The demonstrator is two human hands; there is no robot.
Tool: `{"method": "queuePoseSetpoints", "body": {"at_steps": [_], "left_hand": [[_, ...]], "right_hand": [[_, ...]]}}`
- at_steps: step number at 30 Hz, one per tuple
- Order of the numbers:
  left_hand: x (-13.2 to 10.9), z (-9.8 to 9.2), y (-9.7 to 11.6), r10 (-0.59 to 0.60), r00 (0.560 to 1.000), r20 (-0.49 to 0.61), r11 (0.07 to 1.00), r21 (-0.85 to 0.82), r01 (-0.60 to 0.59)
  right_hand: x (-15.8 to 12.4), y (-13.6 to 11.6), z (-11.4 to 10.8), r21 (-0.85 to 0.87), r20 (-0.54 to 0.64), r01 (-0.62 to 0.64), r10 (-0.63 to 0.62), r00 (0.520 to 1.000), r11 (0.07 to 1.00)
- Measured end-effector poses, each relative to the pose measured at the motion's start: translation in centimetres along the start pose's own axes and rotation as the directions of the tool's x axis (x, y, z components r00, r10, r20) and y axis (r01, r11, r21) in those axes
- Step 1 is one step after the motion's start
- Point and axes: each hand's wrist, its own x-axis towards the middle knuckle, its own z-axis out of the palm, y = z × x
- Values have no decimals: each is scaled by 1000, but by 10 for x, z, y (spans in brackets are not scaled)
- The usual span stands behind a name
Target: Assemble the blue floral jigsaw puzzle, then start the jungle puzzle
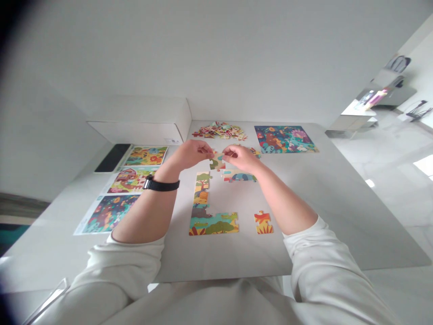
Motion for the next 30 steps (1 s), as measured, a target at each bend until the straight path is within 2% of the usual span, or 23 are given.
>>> {"method": "queuePoseSetpoints", "body": {"at_steps": [5, 9, 14, 18, 23, 30], "left_hand": [[0, 3, -5, 2, 996, 94, 1000, 0, -2], [3, 7, -12, 18, 984, 180, 998, 53, -28], [6, 11, -20, -58, 975, 215, 979, 201, 14], [7, 15, -25, -102, 960, 261, 965, 262, 32], [8, 19, -31, -108, 954, 280, 959, 281, 27], [10, 25, -38, -92, 959, 267, 945, 327, 0]], "right_hand": [[-1, 7, 5, -14, 65, 15, -14, 998, 1000], [-3, 10, 9, -111, 97, 63, -53, 994, 992], [-5, 9, 16, -260, 190, 137, -88, 978, 956], [-6, 14, 24, -361, 218, 195, -121, 968, 912], [-6, 20, 29, -444, 245, 254, -156, 957, 859], [-6, 24, 30, -463, 280, 301, -185, 942, 834]]}}
